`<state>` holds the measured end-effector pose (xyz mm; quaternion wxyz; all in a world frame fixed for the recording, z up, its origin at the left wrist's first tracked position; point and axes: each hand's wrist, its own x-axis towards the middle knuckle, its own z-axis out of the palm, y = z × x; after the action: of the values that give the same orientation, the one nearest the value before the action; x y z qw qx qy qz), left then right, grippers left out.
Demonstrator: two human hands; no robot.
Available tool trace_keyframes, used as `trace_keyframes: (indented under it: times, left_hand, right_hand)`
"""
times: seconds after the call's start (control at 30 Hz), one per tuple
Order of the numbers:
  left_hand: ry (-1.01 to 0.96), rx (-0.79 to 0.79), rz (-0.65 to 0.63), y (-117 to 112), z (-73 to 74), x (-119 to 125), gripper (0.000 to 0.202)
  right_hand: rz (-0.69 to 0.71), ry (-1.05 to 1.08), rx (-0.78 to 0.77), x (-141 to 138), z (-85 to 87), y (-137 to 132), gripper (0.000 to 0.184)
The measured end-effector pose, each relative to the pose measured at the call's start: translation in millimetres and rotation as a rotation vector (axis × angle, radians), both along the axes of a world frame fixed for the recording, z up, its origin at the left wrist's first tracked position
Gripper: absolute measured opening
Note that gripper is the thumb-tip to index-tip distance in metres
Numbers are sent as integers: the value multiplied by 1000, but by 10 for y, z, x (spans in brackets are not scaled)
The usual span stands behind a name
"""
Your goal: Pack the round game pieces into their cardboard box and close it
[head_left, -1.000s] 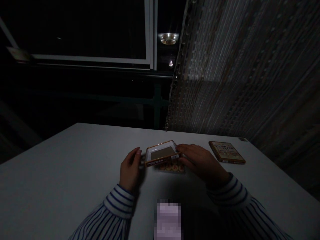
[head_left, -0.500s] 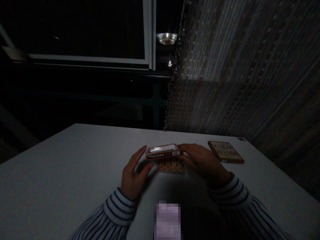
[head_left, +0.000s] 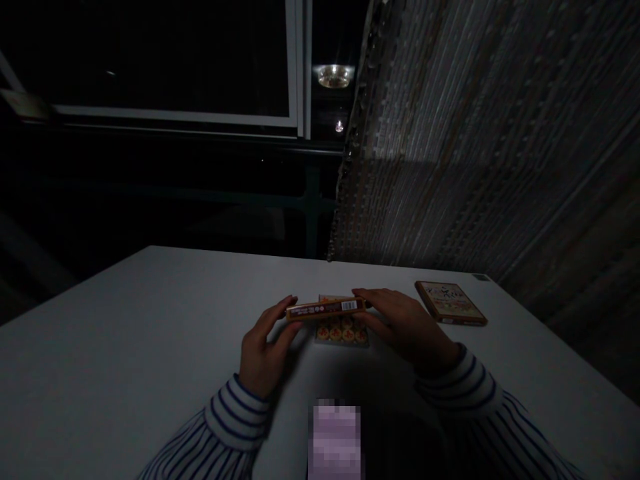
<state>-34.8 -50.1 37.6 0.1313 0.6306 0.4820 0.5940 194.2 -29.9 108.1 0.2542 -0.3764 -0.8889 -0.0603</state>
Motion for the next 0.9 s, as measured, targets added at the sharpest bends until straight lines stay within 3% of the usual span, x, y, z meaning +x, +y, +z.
trace_keyframes:
  times: [0.5, 0.9]
  left_hand:
    - [-131, -75, 75, -11, 25, 14, 39]
    - [-381, -156, 82, 9, 92, 47, 42]
  right_hand:
    - [0, 132, -62, -23, -18, 1, 40]
    - [13, 172, -102, -50, -52, 13, 36]
